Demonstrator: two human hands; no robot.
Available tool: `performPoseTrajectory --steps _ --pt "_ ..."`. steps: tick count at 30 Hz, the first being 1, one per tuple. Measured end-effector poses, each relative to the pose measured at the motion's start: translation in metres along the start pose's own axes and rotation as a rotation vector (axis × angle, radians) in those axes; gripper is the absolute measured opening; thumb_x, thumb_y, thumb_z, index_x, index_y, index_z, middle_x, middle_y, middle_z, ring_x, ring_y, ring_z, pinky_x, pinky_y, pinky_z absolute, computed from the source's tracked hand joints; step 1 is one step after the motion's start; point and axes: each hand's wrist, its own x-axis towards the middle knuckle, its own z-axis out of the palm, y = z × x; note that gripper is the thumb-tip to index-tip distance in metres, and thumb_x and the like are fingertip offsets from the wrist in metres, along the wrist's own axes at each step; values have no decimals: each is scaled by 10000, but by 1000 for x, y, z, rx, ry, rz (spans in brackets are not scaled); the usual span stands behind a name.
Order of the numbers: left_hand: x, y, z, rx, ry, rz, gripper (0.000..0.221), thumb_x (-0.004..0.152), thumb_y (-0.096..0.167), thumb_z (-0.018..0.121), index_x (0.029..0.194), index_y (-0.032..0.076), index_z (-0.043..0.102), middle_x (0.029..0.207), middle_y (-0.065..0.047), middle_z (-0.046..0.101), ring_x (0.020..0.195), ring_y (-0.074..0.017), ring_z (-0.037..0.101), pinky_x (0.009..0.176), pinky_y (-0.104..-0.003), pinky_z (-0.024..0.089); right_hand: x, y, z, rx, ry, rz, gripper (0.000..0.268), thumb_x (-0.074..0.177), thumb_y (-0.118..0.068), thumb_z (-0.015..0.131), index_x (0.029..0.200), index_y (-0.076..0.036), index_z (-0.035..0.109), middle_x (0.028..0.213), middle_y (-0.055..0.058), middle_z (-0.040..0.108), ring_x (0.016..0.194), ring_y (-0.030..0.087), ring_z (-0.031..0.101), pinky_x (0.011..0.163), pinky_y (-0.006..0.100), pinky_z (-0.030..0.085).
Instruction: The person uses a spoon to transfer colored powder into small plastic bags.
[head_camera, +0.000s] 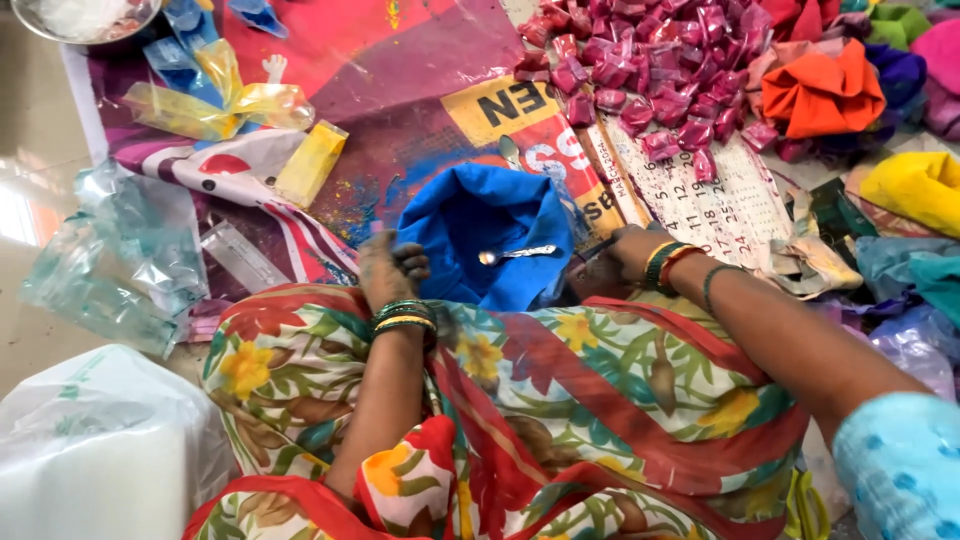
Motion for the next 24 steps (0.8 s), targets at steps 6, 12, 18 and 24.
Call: performPoseTrajectory --steps 6,12,18,24 --pt "-21 -23 13 382 -552 -30 280 938 204 772 1107 -5 695 871 -88 746 676 -129 657 570 -262 508 -15 0 -27 1002 299 95 226 843 -144 835 960 -18 688 832 77 689 792 189 639 743 347 552" --pt "-61 -4 30 564 -767 -128 431 839 282 797 1223 122 685 1017 -13 718 819 -92 669 656 -259 556 -60 -127 -85 1744 380 38 107 883 -78 775 886 -53 671 768 13 681 661 82 614 611 233 494" --pt "-73 3 24 569 -915 -117 461 859 311 811 1220 65 663 1041 -14 710 878 -106 675 702 -269 551 -29 -172 -55 1634 531 -18 97 918 -86 754 889 -63 664 795 -29 645 703 38 551 616 208 443" --pt "-60 4 28 436 -711 -83 289 945 319 706 1104 80 741 931 0 716 774 -87 627 619 -243 488 -32 -176 -62 1648 360 -19 126 893 -105 750 981 -31 698 881 -12 707 766 47 614 679 229 511"
